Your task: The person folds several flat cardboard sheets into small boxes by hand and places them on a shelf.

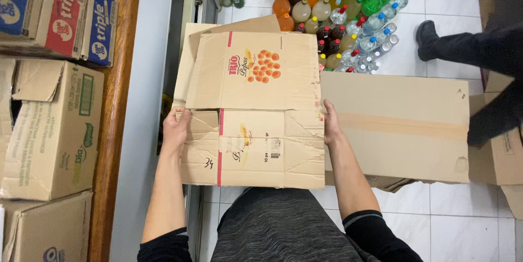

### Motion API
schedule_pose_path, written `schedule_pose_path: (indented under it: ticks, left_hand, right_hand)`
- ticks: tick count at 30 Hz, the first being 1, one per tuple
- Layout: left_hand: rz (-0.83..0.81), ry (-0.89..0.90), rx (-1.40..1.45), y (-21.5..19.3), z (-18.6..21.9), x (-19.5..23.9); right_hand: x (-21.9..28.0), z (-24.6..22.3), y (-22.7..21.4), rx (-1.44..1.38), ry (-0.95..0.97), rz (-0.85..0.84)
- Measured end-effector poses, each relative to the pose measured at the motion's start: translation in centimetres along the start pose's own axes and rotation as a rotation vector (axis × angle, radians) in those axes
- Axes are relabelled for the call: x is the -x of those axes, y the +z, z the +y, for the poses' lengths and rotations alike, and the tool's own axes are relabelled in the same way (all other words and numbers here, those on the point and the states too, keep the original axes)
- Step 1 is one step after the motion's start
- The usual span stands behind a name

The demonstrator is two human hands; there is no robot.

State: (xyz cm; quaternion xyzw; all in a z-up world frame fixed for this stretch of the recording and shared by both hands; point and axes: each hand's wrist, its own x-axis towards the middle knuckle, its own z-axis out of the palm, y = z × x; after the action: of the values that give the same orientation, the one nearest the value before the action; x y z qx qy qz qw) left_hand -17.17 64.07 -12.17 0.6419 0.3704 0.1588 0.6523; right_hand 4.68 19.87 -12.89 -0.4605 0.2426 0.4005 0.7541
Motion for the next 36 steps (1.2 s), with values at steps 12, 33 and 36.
schedule_pose_path:
  ticks: [12,33,36]
  left_hand:
    - [0.036,0.08,0.266,0.1,-4.4,7.4]
    - [-0.18,-0.226,0.282,19.4,-14.5,24.8]
    - [-0.232,-0.259,0.21,24.3,-16.2,27.3]
  right_hand:
    - [4.9,-0.3,-8.7,0.371,-0.578,0.098]
    - [24.3,-17.3,-25.1,0.245,-1.069,-0.01]
    - [24.6,-19.9,-28.6,0.285,-1.07,0.04]
